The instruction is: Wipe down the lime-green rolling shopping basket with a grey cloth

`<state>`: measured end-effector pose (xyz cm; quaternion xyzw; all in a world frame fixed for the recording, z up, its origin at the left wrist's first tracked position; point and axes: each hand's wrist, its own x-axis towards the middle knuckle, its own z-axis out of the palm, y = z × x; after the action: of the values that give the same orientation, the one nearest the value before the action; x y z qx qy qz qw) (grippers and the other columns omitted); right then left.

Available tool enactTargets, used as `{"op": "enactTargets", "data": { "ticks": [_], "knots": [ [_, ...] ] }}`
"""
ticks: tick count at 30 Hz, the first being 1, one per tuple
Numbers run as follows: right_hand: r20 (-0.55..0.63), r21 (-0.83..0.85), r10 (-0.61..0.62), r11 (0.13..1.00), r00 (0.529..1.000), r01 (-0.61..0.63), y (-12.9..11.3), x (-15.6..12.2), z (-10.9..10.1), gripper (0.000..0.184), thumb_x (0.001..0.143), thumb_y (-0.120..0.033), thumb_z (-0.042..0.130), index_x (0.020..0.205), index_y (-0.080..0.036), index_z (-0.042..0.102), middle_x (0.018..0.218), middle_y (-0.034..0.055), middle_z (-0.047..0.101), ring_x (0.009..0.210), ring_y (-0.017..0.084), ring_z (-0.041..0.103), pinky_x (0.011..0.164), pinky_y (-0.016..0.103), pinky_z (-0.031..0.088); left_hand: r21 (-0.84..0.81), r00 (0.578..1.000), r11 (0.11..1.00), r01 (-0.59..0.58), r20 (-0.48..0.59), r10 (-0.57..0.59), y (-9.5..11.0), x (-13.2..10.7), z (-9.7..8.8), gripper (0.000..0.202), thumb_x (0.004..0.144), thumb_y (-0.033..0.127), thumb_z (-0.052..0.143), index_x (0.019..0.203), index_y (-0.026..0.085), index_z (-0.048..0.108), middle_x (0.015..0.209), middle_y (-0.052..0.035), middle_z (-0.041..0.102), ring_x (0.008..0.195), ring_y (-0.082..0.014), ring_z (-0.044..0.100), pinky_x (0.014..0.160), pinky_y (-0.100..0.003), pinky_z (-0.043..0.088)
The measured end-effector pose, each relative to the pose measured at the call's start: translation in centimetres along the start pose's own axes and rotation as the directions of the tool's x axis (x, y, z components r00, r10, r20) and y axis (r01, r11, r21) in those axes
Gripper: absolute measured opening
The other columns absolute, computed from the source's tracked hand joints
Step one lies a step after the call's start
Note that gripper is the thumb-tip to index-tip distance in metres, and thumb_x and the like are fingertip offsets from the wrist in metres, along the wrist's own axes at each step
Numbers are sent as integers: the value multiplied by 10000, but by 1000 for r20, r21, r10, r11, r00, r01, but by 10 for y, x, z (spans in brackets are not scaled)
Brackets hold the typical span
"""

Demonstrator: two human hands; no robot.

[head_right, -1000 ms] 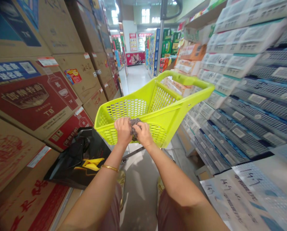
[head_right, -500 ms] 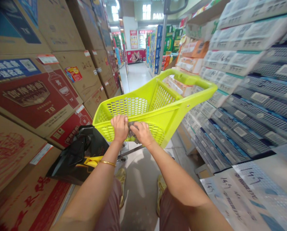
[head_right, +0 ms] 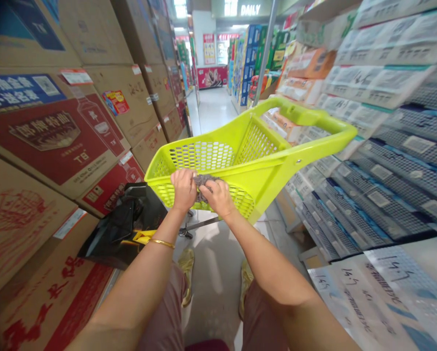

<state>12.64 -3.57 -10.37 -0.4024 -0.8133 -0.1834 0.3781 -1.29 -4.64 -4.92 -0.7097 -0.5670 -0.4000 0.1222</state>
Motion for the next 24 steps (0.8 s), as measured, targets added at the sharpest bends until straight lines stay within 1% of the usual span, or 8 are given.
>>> {"op": "enactTargets", "data": {
  "ticks": [4,7,9,14,16,19,21,24],
  "knots": [
    [88,-16,-61,998,994,63,-1,-12,0,261,857,-164,516,1054,-287,637,983,56,564,882,193,410,774,334,335,-17,1000,1000,7,-31,-7,1,1,2,292,951,258,303,904,196,584,889,-77,602,875,-221,476,826,-355,311],
    [146,-11,-77,997,986,80,-1,-17,-1,281,829,-215,578,1098,-277,626,1032,70,571,951,214,407,813,352,350,-24,999,1000,4,-41,-5,1,1,3,312,961,284,293,918,197,590,902,-73,613,877,-216,480,829,-350,310],
    [152,-35,-85,995,985,92,1,-18,-2,293,837,-230,574,1119,-298,616,1051,63,573,990,218,409,833,356,361,-28,999,1000,4,-45,-5,0,1,3,314,961,285,297,920,197,595,905,-71,618,877,-214,482,826,-347,310],
    [58,-93,-91,991,994,96,7,-10,-6,282,894,-195,478,1080,-339,632,1113,35,571,987,203,439,848,346,374,-28,999,1000,10,-43,-11,0,0,1,302,959,291,319,916,199,603,897,-66,623,876,-214,484,814,-348,310],
    [64,-61,-95,993,993,99,9,-4,-11,278,906,-210,456,1088,-323,633,1145,47,564,948,200,453,828,346,381,-26,999,1000,15,-38,-16,-1,1,0,301,958,297,324,911,201,606,892,-63,624,874,-214,486,805,-349,311],
    [49,12,-80,997,996,79,9,8,-22,342,920,-198,403,1195,-305,578,1162,66,552,934,198,467,829,354,394,-31,999,999,17,-36,-18,-2,1,-2,308,959,295,317,913,206,608,893,-62,625,873,-210,490,807,-348,313],
    [-30,51,-42,998,999,43,8,18,-29,382,925,-188,372,1255,-300,527,1174,69,537,977,202,472,872,370,396,-33,999,999,13,-34,-14,-3,1,-2,312,960,287,309,915,206,608,894,-61,624,877,-208,492,810,-346,315],
    [-135,87,48,996,990,-36,5,30,-33,367,925,-203,371,1251,-289,515,1164,72,521,1017,212,470,912,388,394,-28,999,999,14,-32,-15,-5,2,-3,318,961,296,308,912,205,609,894,-62,623,876,-208,490,804,-345,316]
  ]
}}
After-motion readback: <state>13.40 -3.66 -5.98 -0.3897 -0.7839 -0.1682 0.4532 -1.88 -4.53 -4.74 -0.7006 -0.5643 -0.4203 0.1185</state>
